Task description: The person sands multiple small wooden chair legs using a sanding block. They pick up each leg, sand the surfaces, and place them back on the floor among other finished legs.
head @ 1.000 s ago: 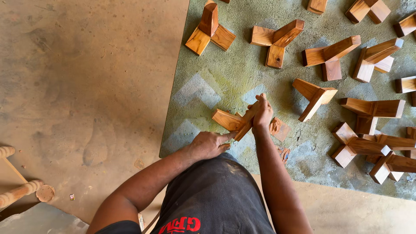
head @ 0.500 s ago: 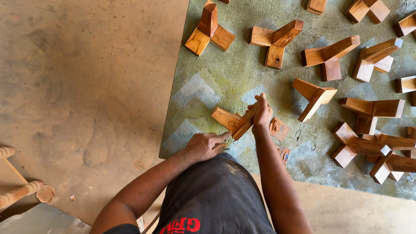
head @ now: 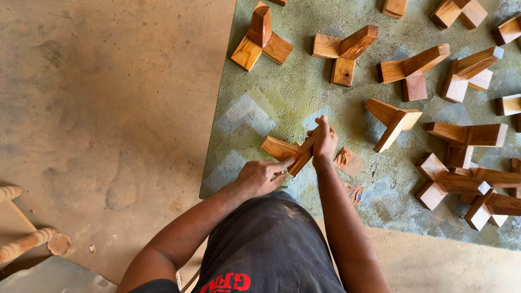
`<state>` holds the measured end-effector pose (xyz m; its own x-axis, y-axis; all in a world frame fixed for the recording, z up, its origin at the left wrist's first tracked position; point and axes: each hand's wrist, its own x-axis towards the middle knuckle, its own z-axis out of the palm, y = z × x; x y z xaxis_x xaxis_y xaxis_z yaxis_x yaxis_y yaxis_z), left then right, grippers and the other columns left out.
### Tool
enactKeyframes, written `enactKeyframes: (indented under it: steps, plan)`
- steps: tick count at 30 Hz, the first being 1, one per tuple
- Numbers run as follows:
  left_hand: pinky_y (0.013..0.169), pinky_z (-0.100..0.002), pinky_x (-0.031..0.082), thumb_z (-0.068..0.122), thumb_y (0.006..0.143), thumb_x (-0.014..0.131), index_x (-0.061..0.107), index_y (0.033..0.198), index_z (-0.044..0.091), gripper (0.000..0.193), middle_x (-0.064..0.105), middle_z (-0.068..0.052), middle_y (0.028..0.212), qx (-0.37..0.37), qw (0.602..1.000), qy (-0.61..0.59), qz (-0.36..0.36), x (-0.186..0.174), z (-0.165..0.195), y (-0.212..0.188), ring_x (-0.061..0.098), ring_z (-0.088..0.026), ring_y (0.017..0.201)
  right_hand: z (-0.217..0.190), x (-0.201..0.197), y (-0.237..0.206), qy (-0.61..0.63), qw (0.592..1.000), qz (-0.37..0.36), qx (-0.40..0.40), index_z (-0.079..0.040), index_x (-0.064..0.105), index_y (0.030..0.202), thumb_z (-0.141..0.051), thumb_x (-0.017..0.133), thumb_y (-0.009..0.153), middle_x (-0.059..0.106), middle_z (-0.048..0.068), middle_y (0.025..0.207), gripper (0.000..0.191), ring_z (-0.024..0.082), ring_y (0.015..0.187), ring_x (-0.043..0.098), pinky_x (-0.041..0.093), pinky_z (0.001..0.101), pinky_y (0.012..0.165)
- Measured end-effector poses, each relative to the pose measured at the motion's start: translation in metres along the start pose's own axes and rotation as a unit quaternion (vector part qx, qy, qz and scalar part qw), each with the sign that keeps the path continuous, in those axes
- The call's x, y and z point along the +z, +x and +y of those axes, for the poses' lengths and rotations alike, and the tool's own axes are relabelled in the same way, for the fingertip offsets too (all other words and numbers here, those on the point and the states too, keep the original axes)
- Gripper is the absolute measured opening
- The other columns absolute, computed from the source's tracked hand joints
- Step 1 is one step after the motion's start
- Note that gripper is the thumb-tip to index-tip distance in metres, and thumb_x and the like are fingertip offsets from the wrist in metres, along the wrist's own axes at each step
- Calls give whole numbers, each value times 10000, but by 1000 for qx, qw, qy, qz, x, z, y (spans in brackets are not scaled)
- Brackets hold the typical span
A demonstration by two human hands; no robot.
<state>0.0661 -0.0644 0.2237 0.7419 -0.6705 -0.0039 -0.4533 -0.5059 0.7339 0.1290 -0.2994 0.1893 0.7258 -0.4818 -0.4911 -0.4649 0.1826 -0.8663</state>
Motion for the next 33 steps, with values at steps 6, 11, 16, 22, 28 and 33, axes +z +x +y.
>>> enactKeyframes:
  steps: [6, 11, 16, 22, 28, 33]
  plan:
    - [503, -315, 584, 312, 984, 697, 624, 1420, 280, 443, 723, -67, 815, -21, 999, 35, -19, -7, 4, -9, 665, -149, 593, 2, 0, 3, 35, 999, 2, 15, -10, 641, 1182, -517, 611, 956, 644, 124, 747, 556, 195, 607, 625, 522, 342, 575]
    - [607, -359, 614, 359, 979, 700, 574, 1472, 246, 521, 720, -86, 810, 5, 999, -12, -50, -13, 14, -8, 675, -184, 631, 5, -2, 1, 22, 1000, 7, 10, -23, 655, 1171, -525, 600, 961, 651, 108, 750, 547, 183, 624, 637, 538, 337, 593]
    - [563, -357, 604, 342, 1018, 648, 593, 1455, 308, 442, 716, -67, 777, -17, 991, 44, -126, -16, 16, 3, 682, -184, 625, 1, 0, -1, 30, 1000, 4, 6, -6, 653, 1174, -526, 610, 962, 648, 123, 740, 563, 188, 632, 634, 531, 337, 600]
    - [521, -294, 589, 411, 963, 702, 632, 1389, 311, 443, 735, -59, 865, 82, 996, 5, -33, -10, 8, -8, 662, -135, 589, 2, -3, -4, 29, 1000, 3, 1, -7, 643, 1197, -540, 602, 958, 649, 107, 748, 586, 182, 643, 634, 531, 332, 599]
    - [476, -289, 595, 417, 975, 655, 657, 1377, 318, 414, 741, -62, 913, 0, 993, 2, -120, 3, 4, -3, 667, -161, 605, 2, 2, -1, 35, 999, -8, -4, -13, 653, 1199, -506, 598, 957, 652, 116, 757, 552, 183, 647, 636, 537, 326, 604]
    - [620, -280, 619, 480, 993, 657, 661, 1366, 304, 413, 766, -47, 928, 5, 998, -45, -45, -10, -12, -32, 714, -126, 656, 0, -1, -1, 54, 999, 0, 1, -11, 650, 1182, -497, 599, 973, 647, 113, 769, 531, 180, 657, 640, 549, 328, 608]
